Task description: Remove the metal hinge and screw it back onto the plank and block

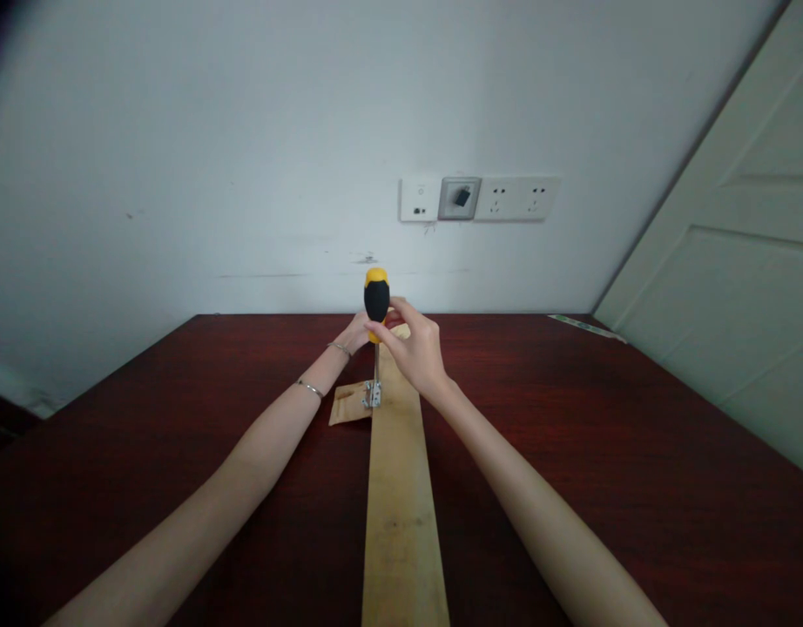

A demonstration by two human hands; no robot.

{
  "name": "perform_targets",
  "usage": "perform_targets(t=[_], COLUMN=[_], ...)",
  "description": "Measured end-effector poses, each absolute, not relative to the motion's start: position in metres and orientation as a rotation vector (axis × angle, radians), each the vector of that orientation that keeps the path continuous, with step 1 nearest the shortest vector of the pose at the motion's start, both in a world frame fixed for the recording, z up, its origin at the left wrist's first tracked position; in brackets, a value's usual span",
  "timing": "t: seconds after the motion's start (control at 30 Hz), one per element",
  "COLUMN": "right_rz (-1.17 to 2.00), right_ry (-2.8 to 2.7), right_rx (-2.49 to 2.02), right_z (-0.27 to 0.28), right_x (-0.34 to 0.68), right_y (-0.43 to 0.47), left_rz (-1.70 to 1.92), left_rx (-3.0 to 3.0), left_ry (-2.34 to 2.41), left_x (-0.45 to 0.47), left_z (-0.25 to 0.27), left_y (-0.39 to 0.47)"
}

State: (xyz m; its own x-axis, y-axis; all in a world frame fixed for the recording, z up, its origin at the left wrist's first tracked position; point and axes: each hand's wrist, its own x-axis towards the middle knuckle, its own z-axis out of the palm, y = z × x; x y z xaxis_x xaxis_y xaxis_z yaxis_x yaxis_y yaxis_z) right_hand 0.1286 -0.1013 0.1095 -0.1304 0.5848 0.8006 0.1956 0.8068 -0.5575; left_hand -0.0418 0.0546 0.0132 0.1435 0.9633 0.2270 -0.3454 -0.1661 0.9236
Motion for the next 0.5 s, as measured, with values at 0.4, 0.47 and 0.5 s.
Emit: perform_targets(t=[0.4, 0.47, 0.5], right_rz=[0.403, 0.410, 0.412], right_ry=[-1.746, -1.761, -1.770], right_rx=[-0.583, -0.581, -0.581], right_z=[0.1127, 0.1124, 0.1123], right_x=[0.1304, 0.1303, 0.1302], right_y=[-0.1012, -0.1006, -0.1002], left_rz=[1.368, 1.369, 1.370], left_rx=[1.050, 1.036, 1.030], left_ry=[0.766, 0.764, 0.763], left_x=[-0.0412, -0.0391, -0.0383], left_z=[0.0210, 0.0215, 0.0219], left_y=[0.0485, 0.0504, 0.0510])
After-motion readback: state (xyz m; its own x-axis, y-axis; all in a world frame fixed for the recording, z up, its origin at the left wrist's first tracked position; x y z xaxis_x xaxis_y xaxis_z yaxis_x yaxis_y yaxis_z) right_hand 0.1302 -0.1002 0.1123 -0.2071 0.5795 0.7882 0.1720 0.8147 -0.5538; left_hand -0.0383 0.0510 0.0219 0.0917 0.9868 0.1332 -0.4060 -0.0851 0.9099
